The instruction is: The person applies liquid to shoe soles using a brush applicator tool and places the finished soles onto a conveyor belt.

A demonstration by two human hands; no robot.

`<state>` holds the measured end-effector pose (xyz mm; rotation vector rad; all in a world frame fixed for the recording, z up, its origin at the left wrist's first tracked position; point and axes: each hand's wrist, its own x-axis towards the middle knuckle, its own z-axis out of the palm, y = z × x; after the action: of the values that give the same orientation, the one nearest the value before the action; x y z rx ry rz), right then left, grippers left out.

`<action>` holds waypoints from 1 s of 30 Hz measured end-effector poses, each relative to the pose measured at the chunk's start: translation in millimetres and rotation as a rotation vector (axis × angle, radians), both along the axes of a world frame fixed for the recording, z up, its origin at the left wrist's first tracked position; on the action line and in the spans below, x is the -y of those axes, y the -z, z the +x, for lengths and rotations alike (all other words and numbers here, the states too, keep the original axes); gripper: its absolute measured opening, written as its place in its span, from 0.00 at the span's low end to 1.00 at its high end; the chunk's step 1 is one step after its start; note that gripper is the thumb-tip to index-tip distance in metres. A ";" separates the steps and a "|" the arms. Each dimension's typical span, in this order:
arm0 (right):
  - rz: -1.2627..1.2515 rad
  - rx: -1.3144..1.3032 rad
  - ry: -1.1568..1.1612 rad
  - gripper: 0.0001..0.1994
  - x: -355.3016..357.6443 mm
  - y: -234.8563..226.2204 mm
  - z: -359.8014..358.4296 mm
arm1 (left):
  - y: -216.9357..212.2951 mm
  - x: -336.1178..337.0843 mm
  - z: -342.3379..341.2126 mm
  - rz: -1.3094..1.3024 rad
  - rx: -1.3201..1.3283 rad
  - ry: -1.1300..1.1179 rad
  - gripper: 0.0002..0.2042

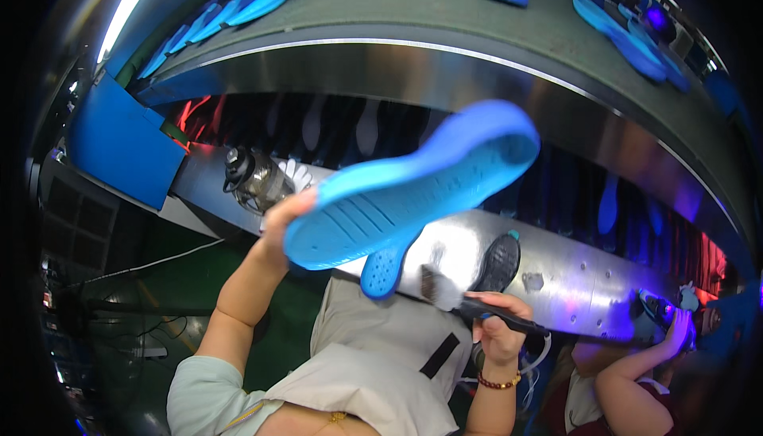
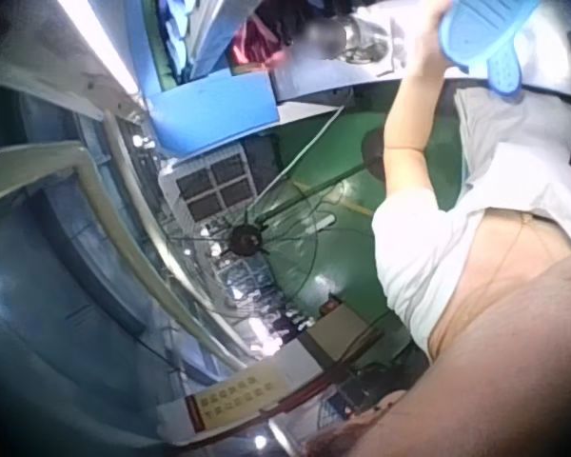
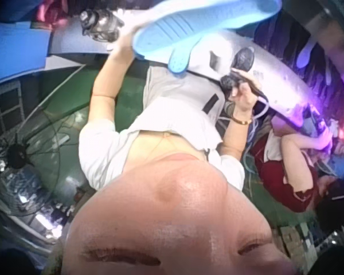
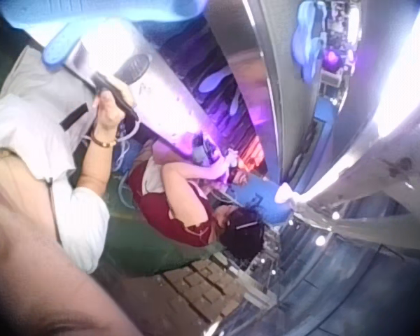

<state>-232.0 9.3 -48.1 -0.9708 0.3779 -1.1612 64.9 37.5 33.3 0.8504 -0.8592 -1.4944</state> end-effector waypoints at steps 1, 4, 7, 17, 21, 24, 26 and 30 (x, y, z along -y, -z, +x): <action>0.019 0.052 0.053 0.17 4.6 7.8 -3.6 | -22.6 3.6 -1.0 -0.076 -0.046 -0.084 0.27; 0.186 0.059 0.109 0.17 11.9 21.3 0.5 | -74.9 50.6 8.6 -0.319 -0.238 -0.024 0.28; 0.230 0.096 0.068 0.13 15.3 22.6 12.1 | -85.5 117.9 42.6 -0.514 -0.732 0.146 0.29; 0.370 0.027 0.295 0.11 14.0 45.2 -13.0 | -130.8 296.6 -51.0 -0.556 0.884 -0.403 0.36; 0.372 0.063 0.318 0.10 15.3 51.0 -15.3 | -104.2 339.4 -30.8 -0.412 1.692 -0.441 0.28; 0.358 0.068 0.328 0.10 15.3 56.4 -21.0 | -118.0 308.9 -33.4 -0.653 2.180 -0.501 0.20; 0.369 0.064 0.356 0.09 16.1 57.5 -26.8 | -123.1 272.3 -35.4 -0.873 2.164 -0.557 0.16; 0.384 0.021 0.398 0.09 14.4 49.9 -30.3 | -106.9 168.8 -1.5 -1.180 1.477 -0.946 0.15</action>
<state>-262.3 -5.1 -98.0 -0.5584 0.7712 -1.3902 63.4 -131.3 140.3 1.0486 -1.6980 0.7520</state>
